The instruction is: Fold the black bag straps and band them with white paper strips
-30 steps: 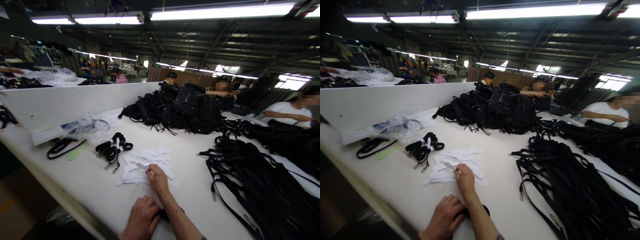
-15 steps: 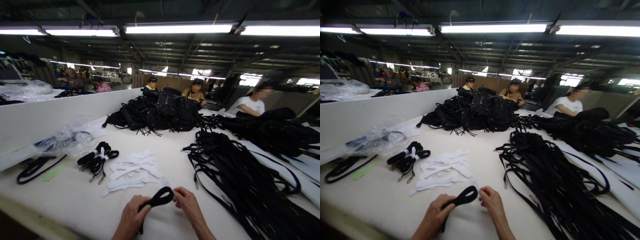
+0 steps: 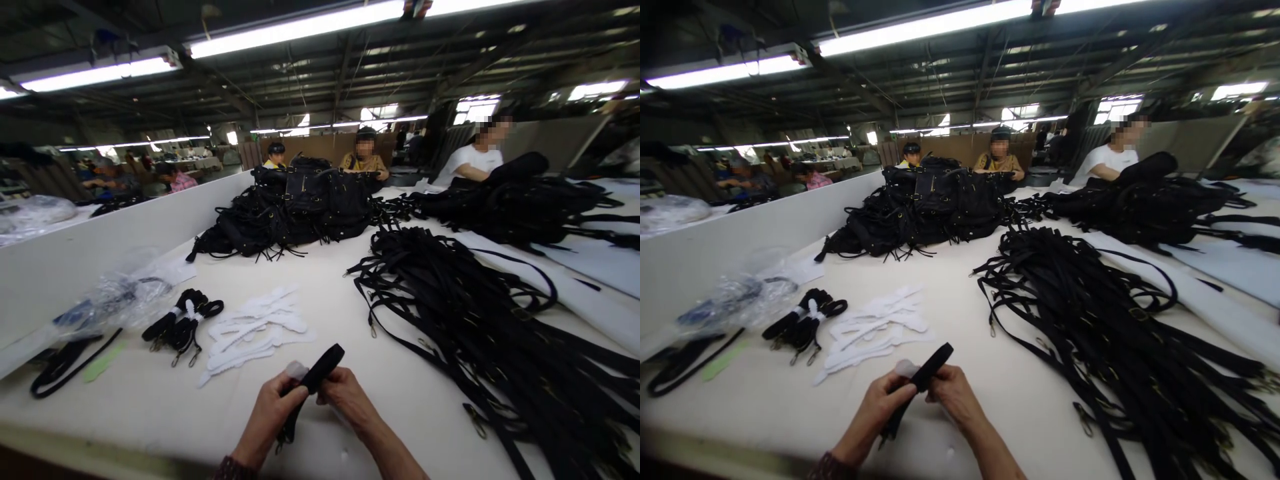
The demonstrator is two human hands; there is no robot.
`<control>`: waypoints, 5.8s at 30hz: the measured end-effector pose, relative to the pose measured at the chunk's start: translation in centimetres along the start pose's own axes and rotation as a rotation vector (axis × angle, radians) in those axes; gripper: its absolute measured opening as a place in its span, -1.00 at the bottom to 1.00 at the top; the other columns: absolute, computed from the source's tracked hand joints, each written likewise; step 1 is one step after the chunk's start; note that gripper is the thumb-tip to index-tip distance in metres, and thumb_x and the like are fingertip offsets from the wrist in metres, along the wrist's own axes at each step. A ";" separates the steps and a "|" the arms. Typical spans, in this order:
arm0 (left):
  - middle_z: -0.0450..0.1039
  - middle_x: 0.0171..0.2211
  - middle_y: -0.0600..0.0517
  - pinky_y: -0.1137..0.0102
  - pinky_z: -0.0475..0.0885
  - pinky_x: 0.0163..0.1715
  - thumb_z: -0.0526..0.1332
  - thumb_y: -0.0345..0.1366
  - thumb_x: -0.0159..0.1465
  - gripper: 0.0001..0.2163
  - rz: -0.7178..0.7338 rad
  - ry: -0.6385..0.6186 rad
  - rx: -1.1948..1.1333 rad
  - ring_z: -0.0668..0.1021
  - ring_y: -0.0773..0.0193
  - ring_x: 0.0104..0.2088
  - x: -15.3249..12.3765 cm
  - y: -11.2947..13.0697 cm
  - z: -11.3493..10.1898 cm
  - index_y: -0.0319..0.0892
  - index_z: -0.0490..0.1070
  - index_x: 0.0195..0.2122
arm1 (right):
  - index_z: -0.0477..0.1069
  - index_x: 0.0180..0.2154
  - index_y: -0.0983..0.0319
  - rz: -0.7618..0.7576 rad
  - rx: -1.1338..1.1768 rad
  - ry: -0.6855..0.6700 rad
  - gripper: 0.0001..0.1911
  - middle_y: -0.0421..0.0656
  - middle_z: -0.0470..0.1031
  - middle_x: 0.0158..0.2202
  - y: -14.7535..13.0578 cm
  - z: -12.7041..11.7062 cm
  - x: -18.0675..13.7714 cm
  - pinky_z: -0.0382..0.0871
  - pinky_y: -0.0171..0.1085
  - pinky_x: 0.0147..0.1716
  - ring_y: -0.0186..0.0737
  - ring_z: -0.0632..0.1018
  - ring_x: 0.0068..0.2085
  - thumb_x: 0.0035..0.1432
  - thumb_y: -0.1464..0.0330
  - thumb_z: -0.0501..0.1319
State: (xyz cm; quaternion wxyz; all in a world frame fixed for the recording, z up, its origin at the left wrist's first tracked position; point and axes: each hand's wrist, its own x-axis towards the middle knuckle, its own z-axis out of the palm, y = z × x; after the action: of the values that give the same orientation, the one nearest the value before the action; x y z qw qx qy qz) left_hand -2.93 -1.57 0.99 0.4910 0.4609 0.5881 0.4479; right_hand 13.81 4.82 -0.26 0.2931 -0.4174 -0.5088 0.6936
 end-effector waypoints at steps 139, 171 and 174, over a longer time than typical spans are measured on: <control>0.57 -0.03 -0.03 0.23 0.48 -0.10 0.13 -0.35 0.28 -0.38 0.350 0.158 0.790 0.58 0.16 -0.16 -1.5 -5.4 2.0 0.00 0.03 0.36 | 0.45 -0.38 0.20 -0.062 -0.296 0.096 -0.92 -0.25 0.52 -0.53 1.9 0.8 -1.5 0.32 -0.39 -0.48 -0.32 0.52 -0.48 0.06 0.36 0.19; 0.58 -0.08 -0.04 0.25 0.48 -0.11 0.13 -0.33 0.27 -0.41 0.351 0.153 0.798 0.57 0.15 -0.15 -1.4 -5.2 2.0 -0.03 0.08 0.34 | 0.54 -0.29 0.10 -0.137 -1.073 0.050 -0.79 -0.14 0.65 -0.33 -2.7 1.7 -1.8 0.15 -0.25 -0.38 -0.10 0.58 -0.28 0.02 0.41 0.18; 0.57 -0.10 -0.04 0.23 0.47 -0.11 0.11 -0.35 0.27 -0.40 0.343 0.148 0.803 0.57 0.14 -0.15 -1.4 -5.2 2.0 -0.02 0.07 0.35 | 0.52 -0.29 0.10 -0.185 -1.147 0.061 -0.81 -0.14 0.64 -0.33 -2.4 2.0 -2.1 0.16 -0.24 -0.39 -0.11 0.59 -0.28 0.12 0.38 0.14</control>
State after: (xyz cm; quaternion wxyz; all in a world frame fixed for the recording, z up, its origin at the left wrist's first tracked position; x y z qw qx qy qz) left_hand -1.34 -3.69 -4.14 0.1480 0.6727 0.6640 0.2909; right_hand 13.08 2.88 2.85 0.0941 -0.4832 -0.8287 0.2663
